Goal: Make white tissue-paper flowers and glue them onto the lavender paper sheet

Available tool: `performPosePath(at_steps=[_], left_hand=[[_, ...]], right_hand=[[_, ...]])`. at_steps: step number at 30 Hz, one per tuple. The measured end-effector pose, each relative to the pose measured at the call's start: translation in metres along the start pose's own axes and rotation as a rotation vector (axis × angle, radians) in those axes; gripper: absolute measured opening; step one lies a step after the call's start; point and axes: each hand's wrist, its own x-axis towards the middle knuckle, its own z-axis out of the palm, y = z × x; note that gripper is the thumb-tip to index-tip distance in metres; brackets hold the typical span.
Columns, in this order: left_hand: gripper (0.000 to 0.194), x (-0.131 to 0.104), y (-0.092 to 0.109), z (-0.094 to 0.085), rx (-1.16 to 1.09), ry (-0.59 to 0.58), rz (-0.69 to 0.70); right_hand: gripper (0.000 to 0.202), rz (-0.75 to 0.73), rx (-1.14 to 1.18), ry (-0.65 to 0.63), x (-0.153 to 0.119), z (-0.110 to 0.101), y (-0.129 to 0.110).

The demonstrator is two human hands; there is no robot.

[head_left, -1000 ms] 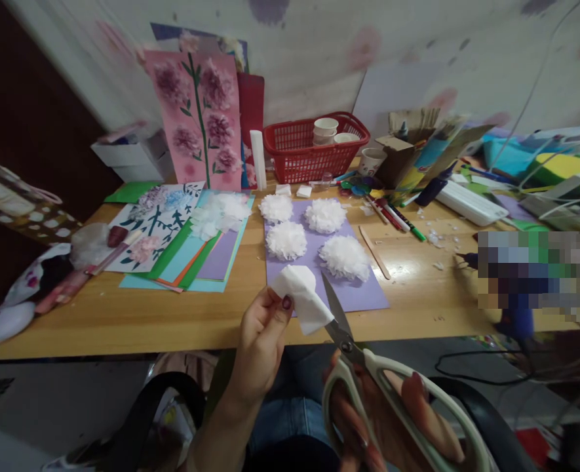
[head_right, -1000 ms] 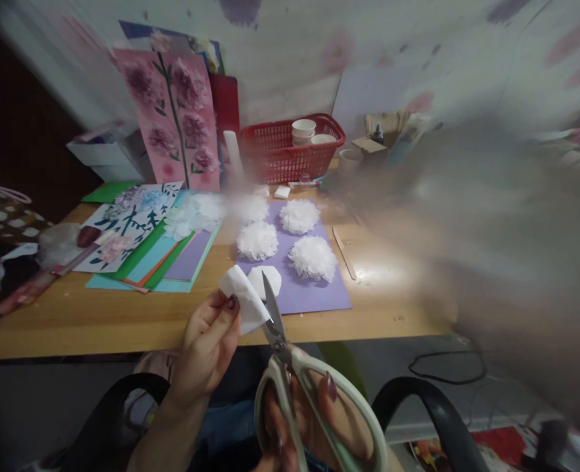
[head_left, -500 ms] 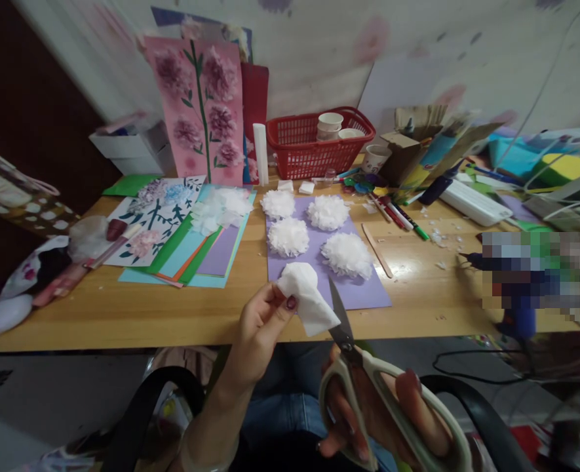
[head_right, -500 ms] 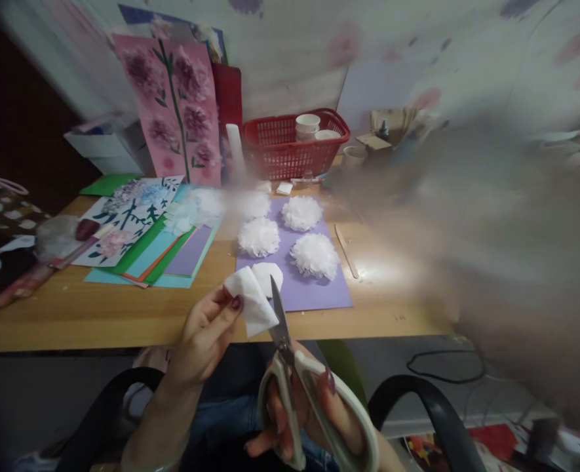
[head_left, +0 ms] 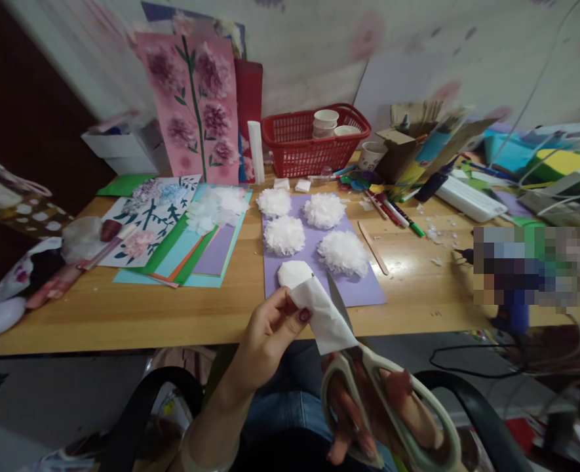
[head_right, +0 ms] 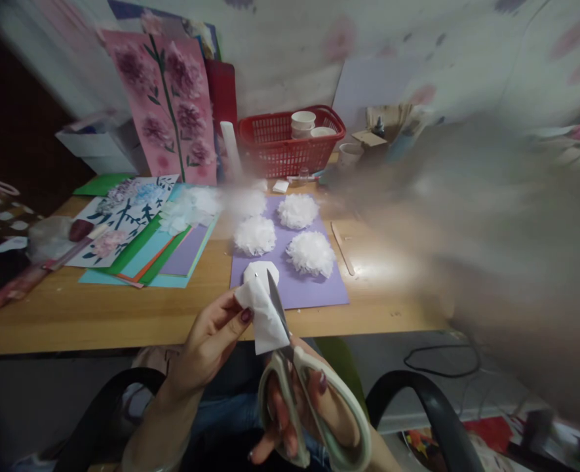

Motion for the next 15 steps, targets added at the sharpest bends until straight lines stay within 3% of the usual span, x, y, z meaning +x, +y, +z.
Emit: performPosePath(at_steps=[4,8,10,15], left_hand=[[0.015,0.001,0.002,-0.003,0.049,0.000,0.014],[0.016,0.002,0.005,-0.004,0.071,0.011,0.022],[0.016,0.002,0.006,-0.006,0.082,0.044,0.031],[0.017,0.001,0.006,-0.012,0.108,0.125,0.051]], right_hand=[[0.052,-0.066,0.117,-0.049,0.001,-0.008,0.012],[0.048,-0.176,-0.057,0.043,0.000,-0.017,-0.002],[0.047,-0.241,-0.283,0.266,-0.004,-0.024,-0.022],[0.042,-0.446,-1.101,1.103,-0.020,-0.055,-0.074]])
